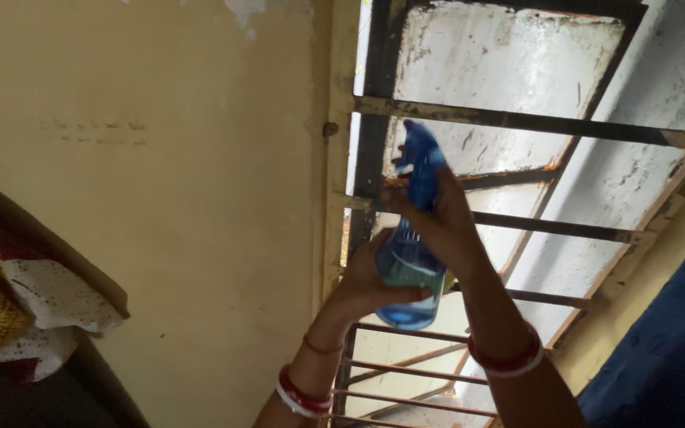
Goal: The person wipes a small, dirty window pane behind metal bars using a cloth and a spray bottle.
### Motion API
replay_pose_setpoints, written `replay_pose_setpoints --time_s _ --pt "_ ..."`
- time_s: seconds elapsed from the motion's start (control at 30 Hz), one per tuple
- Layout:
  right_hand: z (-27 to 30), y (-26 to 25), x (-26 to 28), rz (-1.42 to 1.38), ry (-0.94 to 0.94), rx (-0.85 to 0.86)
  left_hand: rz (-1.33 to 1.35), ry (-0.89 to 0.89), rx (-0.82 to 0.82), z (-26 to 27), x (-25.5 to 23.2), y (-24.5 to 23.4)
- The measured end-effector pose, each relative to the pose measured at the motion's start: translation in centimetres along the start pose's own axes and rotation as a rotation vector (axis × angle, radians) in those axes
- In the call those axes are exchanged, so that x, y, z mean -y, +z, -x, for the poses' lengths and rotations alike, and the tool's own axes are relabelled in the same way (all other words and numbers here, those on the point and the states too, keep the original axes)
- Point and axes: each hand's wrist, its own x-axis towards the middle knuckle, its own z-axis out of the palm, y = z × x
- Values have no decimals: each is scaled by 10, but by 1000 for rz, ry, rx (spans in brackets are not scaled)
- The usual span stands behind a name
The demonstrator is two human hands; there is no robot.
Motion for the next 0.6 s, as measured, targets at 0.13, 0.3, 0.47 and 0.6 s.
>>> replay_pose_setpoints --time_s 0.13,0.3,0.47,0.6 --pt "-48 -1 29 97 -124 -21 112 140 15 -34 -35 -10" --pt "-96 -22 49 497 -277 -59 154 81 60 -70 -57 -13" --pt "-123 -41 43 273 -284 34 88 78 22 -93 -68 -8" --pt "-129 -49 39 336 -340 54 52 70 3 -99 -71 -4"
